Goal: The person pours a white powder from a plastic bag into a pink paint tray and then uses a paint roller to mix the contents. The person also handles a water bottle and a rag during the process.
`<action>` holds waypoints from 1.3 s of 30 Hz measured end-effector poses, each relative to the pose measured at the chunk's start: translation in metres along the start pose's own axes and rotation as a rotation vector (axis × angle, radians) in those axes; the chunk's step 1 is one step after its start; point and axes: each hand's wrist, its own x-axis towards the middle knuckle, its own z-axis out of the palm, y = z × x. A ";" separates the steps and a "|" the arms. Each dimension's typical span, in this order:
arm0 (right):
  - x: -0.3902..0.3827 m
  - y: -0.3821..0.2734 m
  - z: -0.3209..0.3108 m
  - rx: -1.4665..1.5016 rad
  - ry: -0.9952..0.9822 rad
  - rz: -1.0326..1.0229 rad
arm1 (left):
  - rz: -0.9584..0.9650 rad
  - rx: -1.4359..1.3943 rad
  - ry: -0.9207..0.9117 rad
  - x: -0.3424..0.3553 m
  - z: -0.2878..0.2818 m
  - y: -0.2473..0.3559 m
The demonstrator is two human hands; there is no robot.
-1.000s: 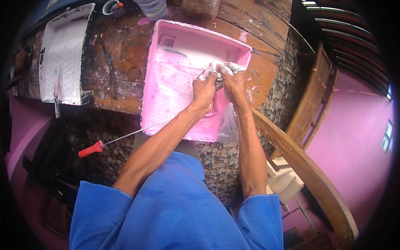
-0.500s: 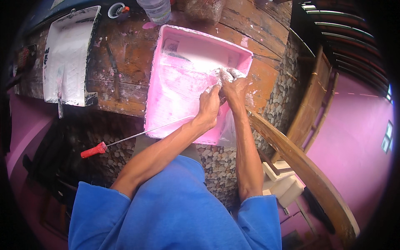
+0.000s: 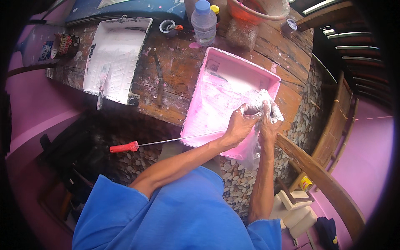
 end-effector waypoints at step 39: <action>-0.115 0.084 -0.051 0.616 -0.050 0.058 | 0.628 0.867 0.664 -0.048 -0.311 0.175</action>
